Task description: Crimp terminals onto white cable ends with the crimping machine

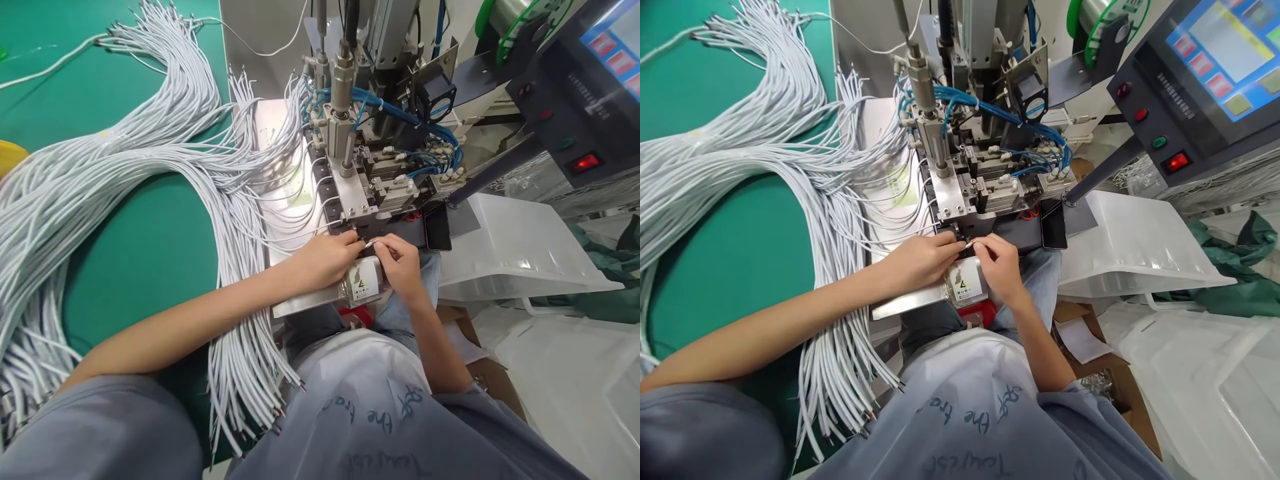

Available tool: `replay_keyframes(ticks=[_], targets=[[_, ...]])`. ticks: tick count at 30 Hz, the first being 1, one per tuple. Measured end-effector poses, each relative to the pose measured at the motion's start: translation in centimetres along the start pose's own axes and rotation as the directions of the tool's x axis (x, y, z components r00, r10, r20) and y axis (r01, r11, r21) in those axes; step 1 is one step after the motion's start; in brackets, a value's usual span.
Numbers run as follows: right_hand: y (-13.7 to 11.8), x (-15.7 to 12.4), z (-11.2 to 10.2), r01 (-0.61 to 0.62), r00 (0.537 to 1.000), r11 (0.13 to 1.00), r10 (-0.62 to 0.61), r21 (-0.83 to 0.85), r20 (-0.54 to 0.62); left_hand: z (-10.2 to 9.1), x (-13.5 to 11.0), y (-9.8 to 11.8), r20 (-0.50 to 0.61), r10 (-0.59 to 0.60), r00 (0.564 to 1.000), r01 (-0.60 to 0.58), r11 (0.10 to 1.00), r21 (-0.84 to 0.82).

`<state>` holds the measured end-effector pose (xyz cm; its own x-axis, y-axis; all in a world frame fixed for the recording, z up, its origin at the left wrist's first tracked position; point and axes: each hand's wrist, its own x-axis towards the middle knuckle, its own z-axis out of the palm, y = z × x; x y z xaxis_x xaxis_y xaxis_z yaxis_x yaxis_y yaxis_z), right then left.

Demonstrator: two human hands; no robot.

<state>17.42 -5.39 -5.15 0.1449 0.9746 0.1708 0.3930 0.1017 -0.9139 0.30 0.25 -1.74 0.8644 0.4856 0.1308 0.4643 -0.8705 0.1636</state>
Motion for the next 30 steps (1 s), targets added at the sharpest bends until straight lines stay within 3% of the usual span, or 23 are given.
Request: replay_keyframes(ticks=[4, 7, 16, 30], targets=[[2.5, 0.5, -0.2, -0.191, 0.982, 0.975, 0.189, 0.115, 0.023, 0.7, 0.2, -0.7, 0.113, -0.039, 0.993, 0.028, 0.994, 0.102], [3.0, 0.9, 0.5, -0.263, 0.965, 0.943, 0.260, 0.205, 0.045, 1.1, 0.3, -1.1, 0.150, -0.046, 0.988, 0.029, 0.993, 0.112], [2.0, 1.9, 0.9, -0.306, 0.952, 0.924, 0.293, 0.231, 0.093, 0.6, 0.2, -0.8, 0.199, -0.049, 0.979, 0.025, 0.993, 0.119], [1.8, 4.0, 0.0, -0.399, 0.891, 0.897, 0.332, 0.188, 0.309, -0.1, 0.5, -0.7, 0.276, -0.019, 0.961, -0.031, 0.984, 0.177]])
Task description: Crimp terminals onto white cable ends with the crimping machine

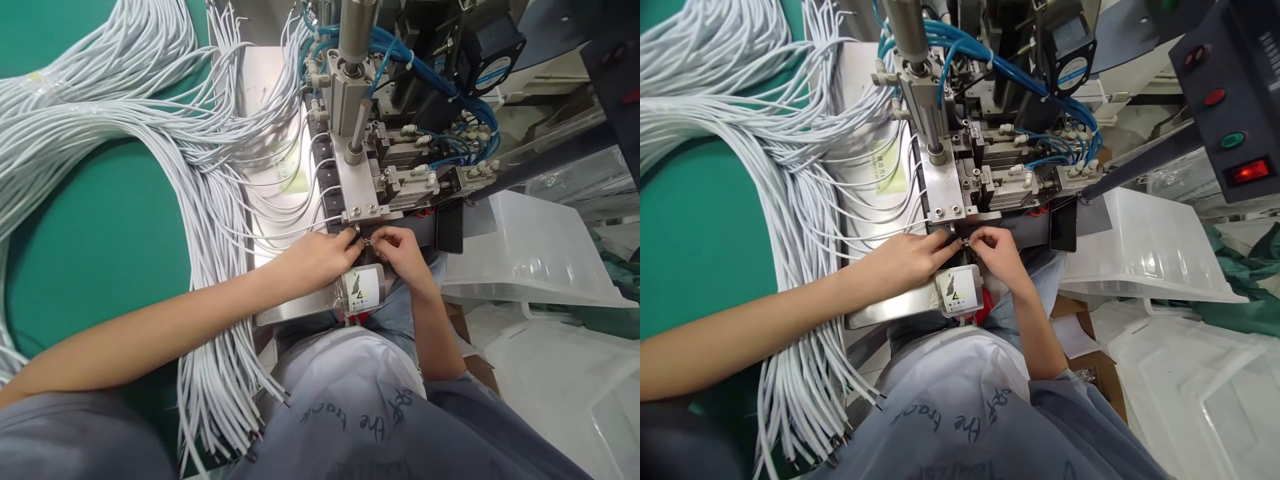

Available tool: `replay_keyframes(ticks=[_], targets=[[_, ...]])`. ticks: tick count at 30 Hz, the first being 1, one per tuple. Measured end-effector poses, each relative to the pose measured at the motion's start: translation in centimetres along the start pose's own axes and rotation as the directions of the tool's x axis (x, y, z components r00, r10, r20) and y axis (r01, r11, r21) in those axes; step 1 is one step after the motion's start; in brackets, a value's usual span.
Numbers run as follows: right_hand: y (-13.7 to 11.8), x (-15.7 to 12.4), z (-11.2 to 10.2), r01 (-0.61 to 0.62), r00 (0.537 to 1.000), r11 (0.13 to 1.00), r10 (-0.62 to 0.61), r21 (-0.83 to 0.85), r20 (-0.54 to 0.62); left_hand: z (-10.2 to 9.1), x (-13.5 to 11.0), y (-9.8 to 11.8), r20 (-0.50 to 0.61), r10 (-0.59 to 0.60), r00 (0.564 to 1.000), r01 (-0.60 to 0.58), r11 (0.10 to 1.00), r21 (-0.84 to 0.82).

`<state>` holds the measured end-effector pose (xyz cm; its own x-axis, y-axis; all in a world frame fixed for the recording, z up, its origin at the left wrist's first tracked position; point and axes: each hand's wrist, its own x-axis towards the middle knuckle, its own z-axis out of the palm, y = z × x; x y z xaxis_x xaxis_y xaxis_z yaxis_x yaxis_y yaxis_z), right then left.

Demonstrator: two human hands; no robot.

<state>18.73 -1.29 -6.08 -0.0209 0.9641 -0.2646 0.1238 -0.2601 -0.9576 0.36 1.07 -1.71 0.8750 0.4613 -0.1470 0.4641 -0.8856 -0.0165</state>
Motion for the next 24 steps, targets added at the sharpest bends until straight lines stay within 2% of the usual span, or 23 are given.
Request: replay_keyframes(ticks=[6, 9, 14, 18, 22, 24], targets=[[0.5, -0.1, 0.3, -0.103, 0.995, 0.984, 0.103, 0.145, 0.012, 0.1, 0.1, -0.1, -0.001, 0.076, 0.997, -0.076, 0.995, 0.063], [0.9, -0.2, 0.5, -0.109, 0.994, 0.982, 0.110, 0.157, -0.003, 0.2, 0.1, -0.2, -0.026, 0.087, 0.996, -0.085, 0.994, 0.072], [0.7, -0.7, 0.8, -0.007, 0.993, 0.999, 0.013, 0.052, -0.117, 0.1, 0.0, -0.1, -0.029, 0.089, 0.996, -0.087, 0.994, 0.064], [0.4, -1.1, 1.1, 0.066, 0.985, 0.997, -0.072, -0.044, -0.157, 0.2, 0.0, -0.1, -0.042, 0.085, 0.995, -0.082, 0.994, 0.068], [0.8, -1.0, 1.1, -0.009, 0.987, 1.000, 0.010, 0.009, -0.162, 0.3, 0.1, -0.1, -0.042, 0.090, 0.995, -0.087, 0.994, 0.070], [1.1, -0.7, 1.0, -0.072, 0.991, 0.995, 0.079, 0.063, -0.111, 0.3, 0.1, 0.0, -0.029, 0.072, 0.997, -0.070, 0.995, 0.064]])
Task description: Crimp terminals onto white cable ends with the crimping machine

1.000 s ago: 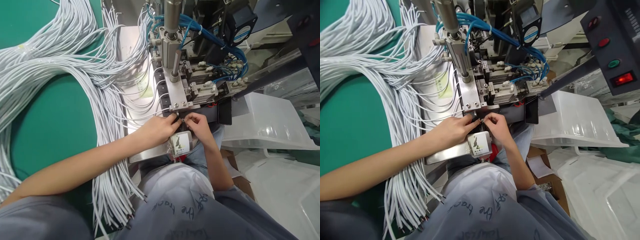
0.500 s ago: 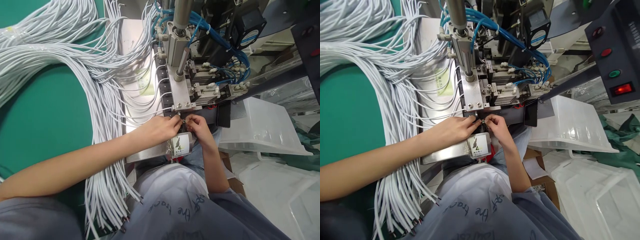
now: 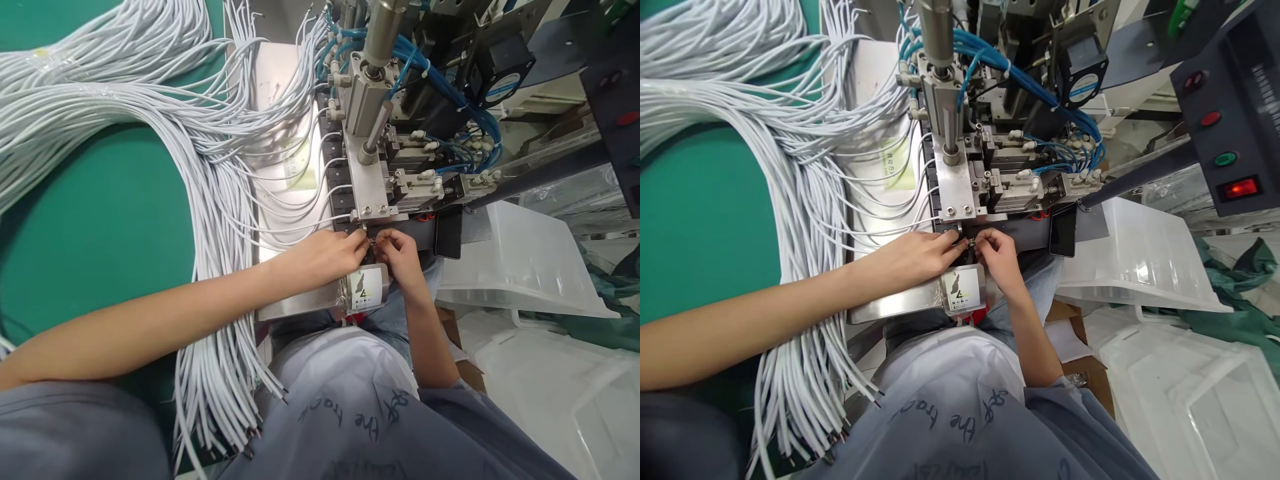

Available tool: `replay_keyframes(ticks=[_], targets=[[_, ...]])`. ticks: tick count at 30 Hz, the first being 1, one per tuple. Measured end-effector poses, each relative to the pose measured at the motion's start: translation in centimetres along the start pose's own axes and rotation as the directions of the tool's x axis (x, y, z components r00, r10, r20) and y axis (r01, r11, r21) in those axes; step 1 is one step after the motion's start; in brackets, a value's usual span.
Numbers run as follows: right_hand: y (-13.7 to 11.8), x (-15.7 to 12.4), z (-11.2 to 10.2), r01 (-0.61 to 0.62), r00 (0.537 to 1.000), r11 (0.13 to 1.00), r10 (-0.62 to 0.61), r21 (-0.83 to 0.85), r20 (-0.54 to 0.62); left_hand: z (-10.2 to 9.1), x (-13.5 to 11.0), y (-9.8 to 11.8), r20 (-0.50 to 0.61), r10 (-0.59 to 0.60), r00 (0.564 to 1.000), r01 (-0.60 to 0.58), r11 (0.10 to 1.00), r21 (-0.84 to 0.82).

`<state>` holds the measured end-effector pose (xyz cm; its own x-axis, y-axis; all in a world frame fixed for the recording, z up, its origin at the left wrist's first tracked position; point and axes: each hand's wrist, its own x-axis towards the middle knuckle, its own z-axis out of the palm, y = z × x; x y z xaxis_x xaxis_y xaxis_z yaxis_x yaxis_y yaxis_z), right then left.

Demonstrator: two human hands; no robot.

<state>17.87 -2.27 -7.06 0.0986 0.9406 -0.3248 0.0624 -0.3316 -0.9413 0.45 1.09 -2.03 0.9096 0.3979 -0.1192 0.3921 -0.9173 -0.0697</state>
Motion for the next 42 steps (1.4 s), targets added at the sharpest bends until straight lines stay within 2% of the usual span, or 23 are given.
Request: replay_keyframes(ticks=[2, 5, 11, 17, 20, 22, 24, 25, 26, 27, 28, 29, 30, 31, 32, 34, 35, 37, 40, 42], targets=[[0.3, 0.3, 0.0, -0.021, 0.997, 1.000, 0.019, 0.018, 0.079, -0.1, 0.0, 0.2, -0.004, -0.030, 1.000, 0.030, 1.000, -0.009], [0.5, 0.5, 0.0, 0.046, 0.989, 0.999, -0.048, 0.015, 0.137, -0.6, -0.3, 0.5, -0.046, -0.059, 0.997, 0.059, 0.998, -0.007], [1.3, 0.4, 0.2, 0.141, 0.984, 0.990, -0.137, -0.025, 0.111, -1.3, -0.9, 0.4, -0.044, -0.148, 0.988, 0.148, 0.989, 0.000], [2.2, 0.7, 0.8, 0.177, 0.982, 0.983, -0.179, 0.040, 0.062, -0.8, -0.5, 0.6, -0.054, -0.106, 0.993, 0.107, 0.994, 0.016], [2.1, 0.4, 0.7, 0.191, 0.981, 0.974, -0.187, 0.123, -0.043, -1.0, -0.7, 0.7, -0.055, -0.128, 0.990, 0.129, 0.992, 0.011], [1.6, -0.7, 0.5, 0.240, 0.954, 0.962, -0.209, 0.130, -0.214, -1.2, -1.0, 0.7, -0.052, -0.144, 0.988, 0.144, 0.990, 0.005], [0.9, -2.9, 0.5, 0.327, 0.871, 0.944, -0.283, 0.044, -0.401, -1.3, -1.3, 0.6, -0.045, -0.171, 0.984, 0.172, 0.985, 0.016], [0.6, -4.3, 0.7, 0.361, 0.824, 0.932, -0.332, -0.026, -0.459, -1.3, -1.4, 0.5, -0.039, -0.195, 0.980, 0.196, 0.980, 0.027], [0.3, -5.7, 1.1, 0.373, 0.799, 0.923, -0.370, -0.091, -0.474, -1.3, -1.4, 0.4, -0.035, -0.226, 0.973, 0.228, 0.973, 0.040], [0.2, -7.1, 1.7, 0.355, 0.822, 0.924, -0.381, -0.141, -0.424, -1.3, -1.5, 0.3, -0.035, -0.258, 0.965, 0.260, 0.964, 0.053], [0.3, -8.3, 2.5, 0.320, 0.882, 0.933, -0.356, -0.163, -0.310, -1.2, -1.5, 0.2, -0.034, -0.293, 0.956, 0.295, 0.953, 0.066], [0.5, -9.3, 3.5, 0.265, 0.948, 0.951, -0.287, -0.156, -0.139, -1.1, -1.5, 0.1, -0.041, -0.315, 0.948, 0.317, 0.946, 0.072], [1.0, -10.0, 4.7, 0.196, 0.980, 0.971, -0.189, -0.134, 0.060, -1.0, -1.5, 0.0, -0.051, -0.322, 0.945, 0.325, 0.943, 0.074], [1.6, -10.6, 6.0, 0.115, 0.965, 0.988, -0.086, -0.106, 0.249, -0.9, -1.5, -0.1, -0.054, -0.319, 0.946, 0.322, 0.944, 0.070], [2.4, -10.9, 7.3, 0.031, 0.913, 0.997, 0.002, -0.076, 0.407, -0.8, -1.5, -0.2, -0.050, -0.317, 0.947, 0.319, 0.945, 0.065], [3.8, -11.1, 9.9, -0.104, 0.821, 0.995, 0.090, -0.007, 0.563, -0.8, -1.5, -0.3, -0.045, -0.317, 0.947, 0.320, 0.946, 0.059], [4.4, -11.1, 10.9, -0.164, 0.799, 0.986, 0.110, 0.038, 0.591, -0.8, -1.5, -0.4, -0.042, -0.319, 0.947, 0.321, 0.945, 0.058], [5.1, -11.1, 12.2, -0.290, 0.782, 0.948, 0.156, 0.131, 0.603, -1.0, -1.6, -0.4, -0.038, -0.317, 0.948, 0.318, 0.946, 0.061], [5.0, -11.1, 12.8, -0.456, 0.743, 0.868, 0.248, 0.198, 0.621, -1.2, -1.6, -0.4, -0.025, -0.315, 0.949, 0.316, 0.946, 0.071], [4.7, -11.1, 12.8, -0.487, 0.726, 0.850, 0.268, 0.199, 0.634, -1.4, -1.6, -0.3, -0.020, -0.318, 0.948, 0.318, 0.945, 0.075]])
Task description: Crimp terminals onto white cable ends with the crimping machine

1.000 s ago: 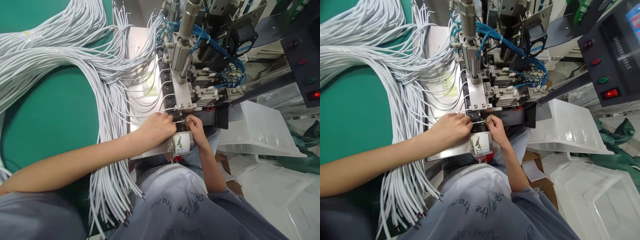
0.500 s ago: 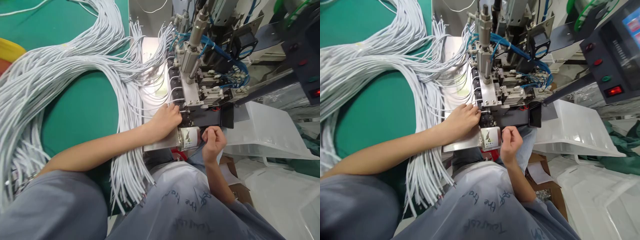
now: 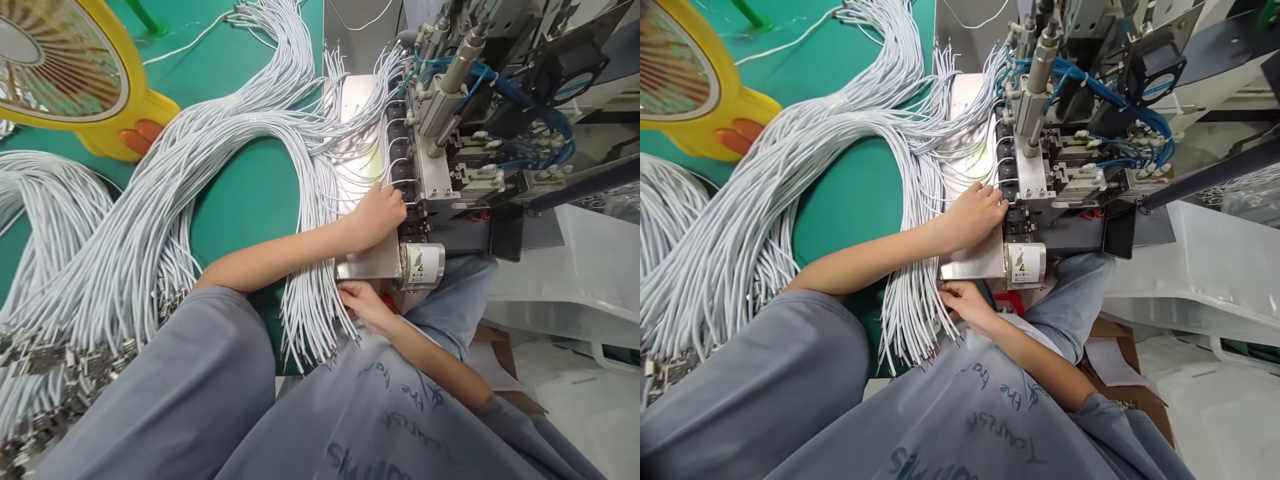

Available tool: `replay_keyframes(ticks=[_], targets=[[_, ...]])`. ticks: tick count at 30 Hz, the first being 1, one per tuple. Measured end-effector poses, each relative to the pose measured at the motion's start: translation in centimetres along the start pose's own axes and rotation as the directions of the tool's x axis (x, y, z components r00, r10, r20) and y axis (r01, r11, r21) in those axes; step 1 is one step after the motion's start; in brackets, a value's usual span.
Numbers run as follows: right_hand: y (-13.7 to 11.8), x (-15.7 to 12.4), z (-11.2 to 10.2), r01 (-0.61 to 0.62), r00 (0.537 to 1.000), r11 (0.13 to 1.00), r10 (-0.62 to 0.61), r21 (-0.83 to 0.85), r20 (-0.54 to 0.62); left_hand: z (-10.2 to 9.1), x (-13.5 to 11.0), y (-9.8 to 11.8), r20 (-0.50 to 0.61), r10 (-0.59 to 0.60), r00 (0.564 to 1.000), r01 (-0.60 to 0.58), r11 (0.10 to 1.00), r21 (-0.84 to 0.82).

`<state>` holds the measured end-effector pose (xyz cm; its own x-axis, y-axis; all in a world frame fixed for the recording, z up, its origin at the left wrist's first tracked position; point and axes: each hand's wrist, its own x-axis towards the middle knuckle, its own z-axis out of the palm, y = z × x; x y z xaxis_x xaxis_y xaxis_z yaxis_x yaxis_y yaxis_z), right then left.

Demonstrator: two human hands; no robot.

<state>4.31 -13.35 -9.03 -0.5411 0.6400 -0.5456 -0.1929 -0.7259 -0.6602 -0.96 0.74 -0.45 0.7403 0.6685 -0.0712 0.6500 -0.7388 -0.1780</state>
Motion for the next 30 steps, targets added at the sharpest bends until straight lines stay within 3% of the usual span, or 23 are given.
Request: replay_keyframes(ticks=[3, 6, 8, 11, 12, 14, 18, 23, 25, 27, 30], targets=[[-0.3, -0.1, 0.5, 0.034, 0.999, 0.997, -0.035, -0.068, -0.007, -0.3, -0.1, 0.1, -0.003, -0.004, 1.000, 0.005, 1.000, 0.007], [-0.6, -0.7, 1.0, 0.135, 0.983, 0.938, -0.167, -0.319, -0.075, -1.1, -0.4, 0.8, -0.061, 0.010, 0.998, -0.010, 1.000, -0.002], [-1.2, -1.8, 0.9, 0.188, 0.932, 0.782, -0.332, -0.594, -0.142, -1.8, -0.9, 1.7, -0.113, 0.071, 0.991, -0.079, 0.995, -0.064], [-3.0, -4.1, -0.3, 0.097, 0.846, 0.466, -0.505, -0.880, -0.174, -2.7, -1.8, 3.2, -0.172, 0.181, 0.968, -0.218, 0.949, -0.228], [-3.9, -5.0, -1.0, 0.054, 0.838, 0.400, -0.516, -0.915, -0.175, -2.8, -2.1, 3.6, -0.185, 0.196, 0.963, -0.243, 0.930, -0.275], [-5.8, -6.4, -2.8, 0.001, 0.805, 0.349, -0.556, -0.937, -0.207, -2.9, -2.3, 4.1, -0.196, 0.193, 0.961, -0.251, 0.906, -0.340], [-9.3, -7.4, -6.6, 0.030, 0.629, 0.423, -0.712, -0.906, -0.312, -2.0, -1.7, 3.8, -0.197, 0.171, 0.965, -0.240, 0.876, -0.417], [-10.7, -5.9, -8.4, 0.333, 0.422, 0.626, -0.768, -0.706, -0.482, 0.0, 0.0, 2.4, -0.257, 0.134, 0.957, -0.260, 0.788, -0.558], [-10.6, -5.2, -8.1, 0.435, 0.387, 0.664, -0.748, -0.608, -0.539, 0.5, 0.3, 2.1, -0.316, 0.067, 0.946, -0.252, 0.764, -0.593], [-10.4, -4.7, -7.6, 0.505, 0.392, 0.678, -0.731, -0.534, -0.558, 0.9, 0.5, 1.9, -0.384, 0.016, 0.923, -0.270, 0.738, -0.619], [-10.3, -4.4, -7.3, 0.583, 0.385, 0.631, -0.769, -0.511, -0.510, 1.3, 0.6, 1.8, -0.482, -0.014, 0.876, -0.344, 0.682, -0.645]])
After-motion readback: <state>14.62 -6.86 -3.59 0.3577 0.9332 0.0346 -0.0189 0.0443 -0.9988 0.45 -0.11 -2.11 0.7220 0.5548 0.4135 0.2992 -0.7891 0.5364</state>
